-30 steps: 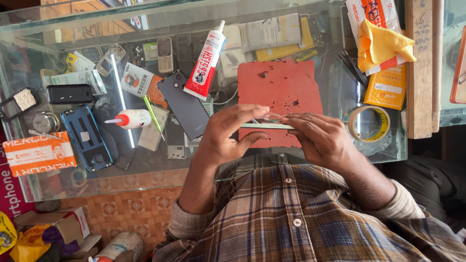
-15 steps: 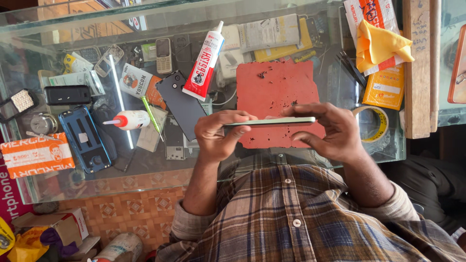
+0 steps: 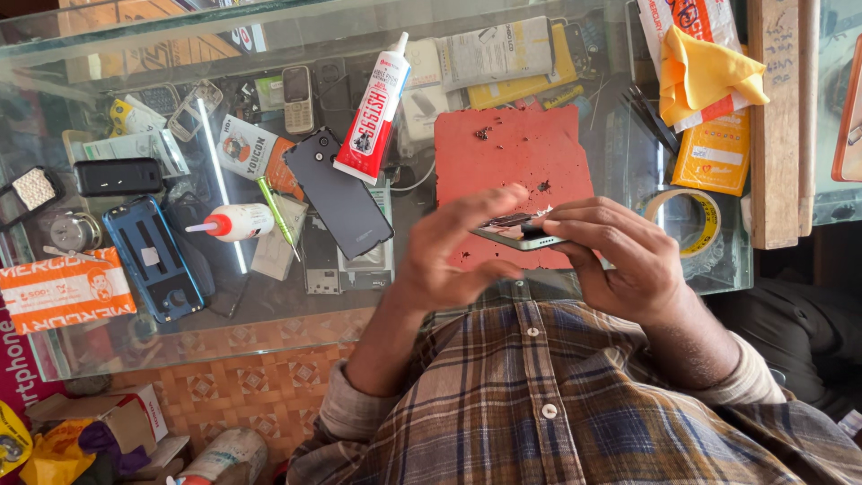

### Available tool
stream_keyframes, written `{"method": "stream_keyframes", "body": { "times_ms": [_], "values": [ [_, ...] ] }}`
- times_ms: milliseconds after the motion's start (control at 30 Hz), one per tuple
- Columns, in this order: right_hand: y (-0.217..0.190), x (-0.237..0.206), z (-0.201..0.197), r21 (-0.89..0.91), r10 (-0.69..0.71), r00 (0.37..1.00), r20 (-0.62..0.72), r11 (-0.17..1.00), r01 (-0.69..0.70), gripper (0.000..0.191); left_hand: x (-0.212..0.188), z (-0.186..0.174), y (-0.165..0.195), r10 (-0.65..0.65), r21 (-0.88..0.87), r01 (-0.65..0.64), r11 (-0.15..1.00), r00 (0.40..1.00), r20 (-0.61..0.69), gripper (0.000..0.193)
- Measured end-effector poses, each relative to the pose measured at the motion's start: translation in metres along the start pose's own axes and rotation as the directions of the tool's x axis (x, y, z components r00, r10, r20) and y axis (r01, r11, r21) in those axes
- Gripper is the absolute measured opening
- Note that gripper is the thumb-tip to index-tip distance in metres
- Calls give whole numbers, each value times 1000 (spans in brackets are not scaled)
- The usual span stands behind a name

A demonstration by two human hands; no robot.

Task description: The person repairs a smartphone at a glass workbench. They lift the phone frame away from the exposed internals, handle the mid-frame and small components, briefly power the phone on and interact with its screen, then use a screwdriver to work on the opened phone body and reposition parts on the mat.

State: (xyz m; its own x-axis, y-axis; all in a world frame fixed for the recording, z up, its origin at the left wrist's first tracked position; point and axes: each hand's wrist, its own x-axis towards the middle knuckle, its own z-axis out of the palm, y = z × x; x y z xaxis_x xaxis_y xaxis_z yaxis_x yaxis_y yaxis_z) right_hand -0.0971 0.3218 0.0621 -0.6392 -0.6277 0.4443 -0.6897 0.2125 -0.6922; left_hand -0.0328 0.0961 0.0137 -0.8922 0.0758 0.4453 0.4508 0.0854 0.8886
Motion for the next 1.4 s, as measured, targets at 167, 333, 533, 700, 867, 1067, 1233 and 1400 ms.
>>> {"method": "stream_keyframes", "body": {
  "times_ms": [167,333,533,700,867,1067,1233,1400],
  "values": [
    [7,-7,10,66,-6,998,-57,998,10,27,6,20,8,33,96,-33,995,999,9,39],
    [17,-15,18,377,164,982,-96,919,-116,26,4,20,1,41,11,-40,999,998,-50,19],
    [17,-13,19,256,100,992,-82,964,-76,20,3,19,0,39,37,-36,999,997,-61,16],
    [13,-8,18,203,41,996,-83,979,-23,18,4,24,2,63,72,-56,996,992,-105,15],
    [13,-3,17,168,-16,998,-65,985,27,20,3,27,2,58,76,-48,996,989,-136,15],
    [10,2,9,134,29,1000,-10,991,-27,30,1,25,-4,-8,30,10,1000,996,-87,20],
    [13,-3,10,110,70,996,-52,992,-64,30,4,31,-11,35,-191,-59,980,992,-124,50],
    [40,-18,17,438,27,989,-147,898,40,32,-1,-1,-22,103,450,-139,882,989,103,51]
  ]
}}
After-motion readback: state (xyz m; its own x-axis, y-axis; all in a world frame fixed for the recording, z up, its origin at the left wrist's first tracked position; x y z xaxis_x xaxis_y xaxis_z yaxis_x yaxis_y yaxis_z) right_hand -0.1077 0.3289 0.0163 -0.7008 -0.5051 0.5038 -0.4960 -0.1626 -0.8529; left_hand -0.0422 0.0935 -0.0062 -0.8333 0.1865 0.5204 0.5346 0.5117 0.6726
